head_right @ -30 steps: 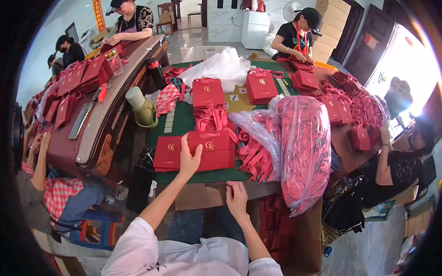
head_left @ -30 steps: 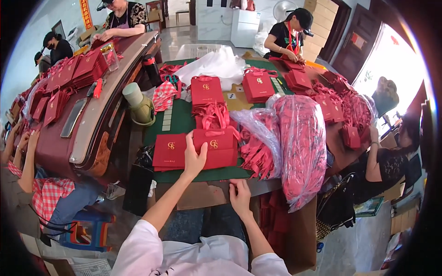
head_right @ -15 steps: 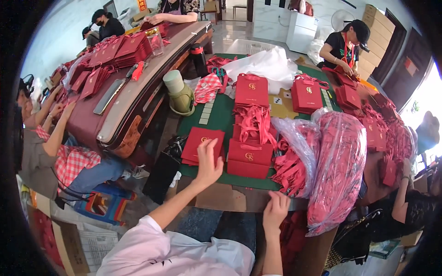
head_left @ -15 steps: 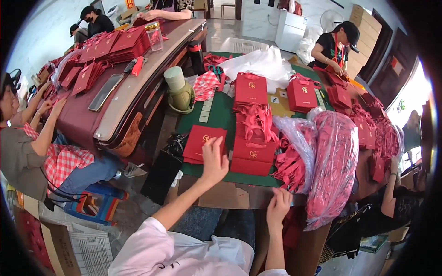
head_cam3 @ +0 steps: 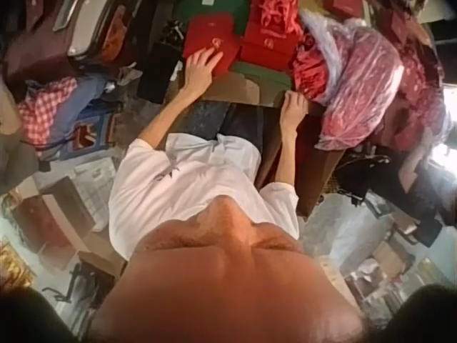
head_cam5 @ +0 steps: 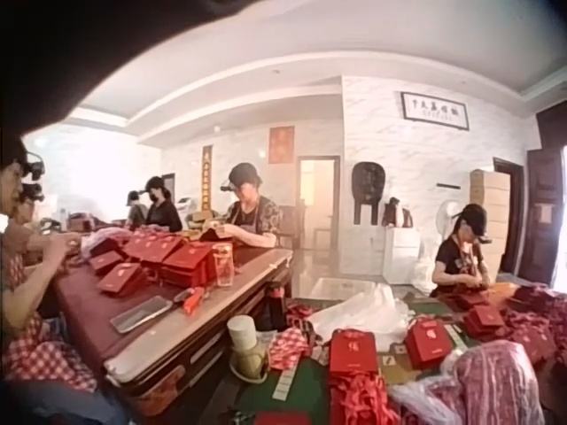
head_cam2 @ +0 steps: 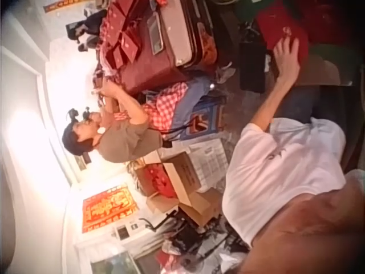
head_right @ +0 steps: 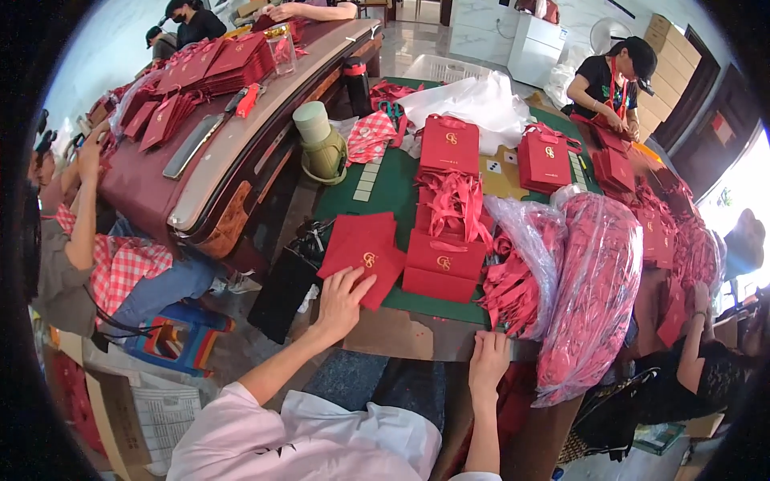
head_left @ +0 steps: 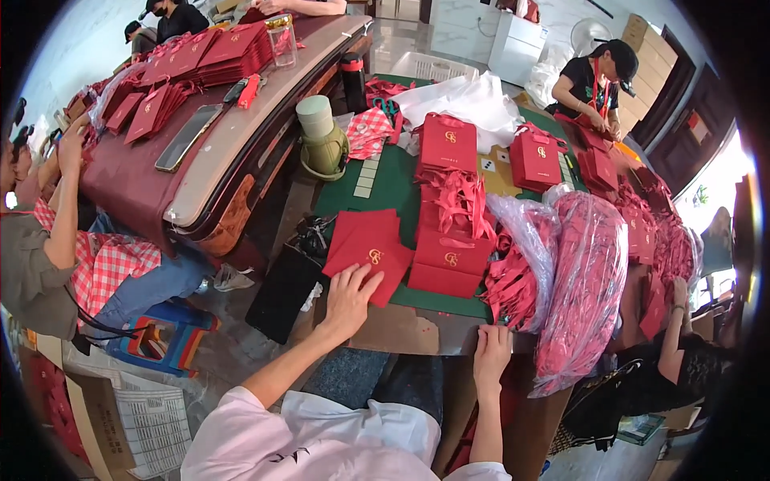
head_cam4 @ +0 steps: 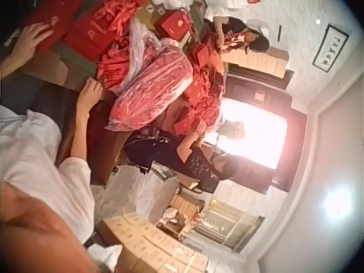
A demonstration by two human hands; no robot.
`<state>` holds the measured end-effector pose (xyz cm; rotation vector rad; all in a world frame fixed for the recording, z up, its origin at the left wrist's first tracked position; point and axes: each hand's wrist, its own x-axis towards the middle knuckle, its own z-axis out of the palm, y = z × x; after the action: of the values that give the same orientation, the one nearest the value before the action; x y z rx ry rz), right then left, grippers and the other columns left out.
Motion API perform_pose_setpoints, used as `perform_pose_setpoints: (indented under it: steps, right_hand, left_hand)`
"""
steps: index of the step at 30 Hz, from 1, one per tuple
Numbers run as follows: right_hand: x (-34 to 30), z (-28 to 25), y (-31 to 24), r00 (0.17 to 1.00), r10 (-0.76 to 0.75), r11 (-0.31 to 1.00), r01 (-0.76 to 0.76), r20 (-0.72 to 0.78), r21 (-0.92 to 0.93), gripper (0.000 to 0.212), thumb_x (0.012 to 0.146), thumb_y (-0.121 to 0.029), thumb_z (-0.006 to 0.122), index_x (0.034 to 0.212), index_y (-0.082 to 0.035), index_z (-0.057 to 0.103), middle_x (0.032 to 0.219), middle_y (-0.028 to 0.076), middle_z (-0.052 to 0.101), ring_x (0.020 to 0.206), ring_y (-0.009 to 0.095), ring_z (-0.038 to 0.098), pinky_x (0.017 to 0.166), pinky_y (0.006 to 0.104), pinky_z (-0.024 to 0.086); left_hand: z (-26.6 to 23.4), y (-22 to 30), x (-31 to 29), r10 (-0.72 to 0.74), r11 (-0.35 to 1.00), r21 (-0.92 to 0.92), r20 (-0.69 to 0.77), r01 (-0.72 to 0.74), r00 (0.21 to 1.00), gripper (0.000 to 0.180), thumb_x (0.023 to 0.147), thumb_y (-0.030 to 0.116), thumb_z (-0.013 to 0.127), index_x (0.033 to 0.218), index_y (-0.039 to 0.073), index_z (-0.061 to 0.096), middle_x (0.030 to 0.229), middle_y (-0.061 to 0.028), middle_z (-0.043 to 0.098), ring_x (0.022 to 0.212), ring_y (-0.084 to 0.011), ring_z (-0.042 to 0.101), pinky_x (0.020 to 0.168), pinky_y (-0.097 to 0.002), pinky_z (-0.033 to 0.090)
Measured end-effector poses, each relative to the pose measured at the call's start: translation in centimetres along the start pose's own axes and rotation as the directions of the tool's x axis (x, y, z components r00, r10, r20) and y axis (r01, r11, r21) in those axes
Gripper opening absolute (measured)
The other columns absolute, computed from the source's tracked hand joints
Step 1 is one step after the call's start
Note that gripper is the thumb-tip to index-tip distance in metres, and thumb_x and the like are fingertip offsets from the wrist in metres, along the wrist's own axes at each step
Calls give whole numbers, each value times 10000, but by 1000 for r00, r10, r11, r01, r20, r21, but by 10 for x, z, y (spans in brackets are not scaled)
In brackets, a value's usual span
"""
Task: The person ties decorative ribbons onto small red gift bags by hand.
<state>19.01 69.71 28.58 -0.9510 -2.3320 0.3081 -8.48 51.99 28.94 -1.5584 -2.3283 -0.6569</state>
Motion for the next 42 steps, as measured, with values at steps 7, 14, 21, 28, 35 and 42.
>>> perform_pose_setpoints:
  steps: [7, 14, 21, 28, 35, 42]
  right_hand:
    - [-9, 9, -14, 999, 37, 989, -32, -35, 142, 112, 896, -75, 682, 1008, -71, 675, 918, 143, 634, 825, 359, 643, 702, 421, 524]
    - [-11, 17, -30, 999, 46, 976, -41, -18, 216, 216, 847, 6, 669, 1062, -9, 660, 1065, 175, 599, 979, 371, 610, 834, 420, 521]
    - [-16, 10, -25, 994, 24, 976, -47, 107, 213, 205, 829, 6, 599, 1031, 6, 634, 1111, 148, 579, 1047, 349, 571, 879, 422, 504]
    - [-16, 3, -64, 967, -246, 969, 244, 61, 44, 161, 825, -108, 631, 985, -87, 625, 1063, 99, 590, 1069, 280, 568, 920, 414, 445]
    - [-47, 18, -118, 951, -216, 902, 109, 221, 417, 182, 835, -74, 698, 1005, -94, 636, 967, 65, 622, 913, 260, 648, 781, 373, 513]
    - [-31, 33, -124, 981, 166, 802, -193, 99, 566, 127, 888, -43, 715, 971, -15, 624, 869, 114, 655, 692, 202, 650, 611, 306, 513]
  left_hand:
    - [-26, 33, -57, 12, 1000, 1, 45, -12, 999, 595, 755, 32, 599, 1340, 139, 599, 1326, -122, 523, 1163, -346, 513, 953, -496, 402]
    - [-57, 33, -46, 88, 950, -313, 262, -1, 961, 654, 799, 226, 750, 1395, 77, 524, 1389, -190, 460, 1244, -385, 441, 1062, -506, 344]
    - [-21, 14, -12, -55, 993, -81, 286, 82, 956, 616, 863, 219, 708, 1389, -15, 490, 1363, -205, 479, 1229, -395, 449, 1047, -486, 372]
    - [-30, 13, -15, -32, 993, -101, 259, 60, 965, 541, 768, 273, 790, 1210, 27, 597, 1146, -155, 545, 1092, -349, 500, 950, -461, 405]
    - [-27, 41, -8, -17, 971, -225, 250, 75, 968, 394, 710, 267, 828, 989, 92, 613, 1006, -98, 596, 1000, -322, 535, 846, -449, 399]
    - [-30, 57, -11, -6, 923, -364, 304, 122, 953, 290, 769, 187, 773, 1015, 111, 640, 936, -47, 654, 941, -278, 580, 838, -424, 386]
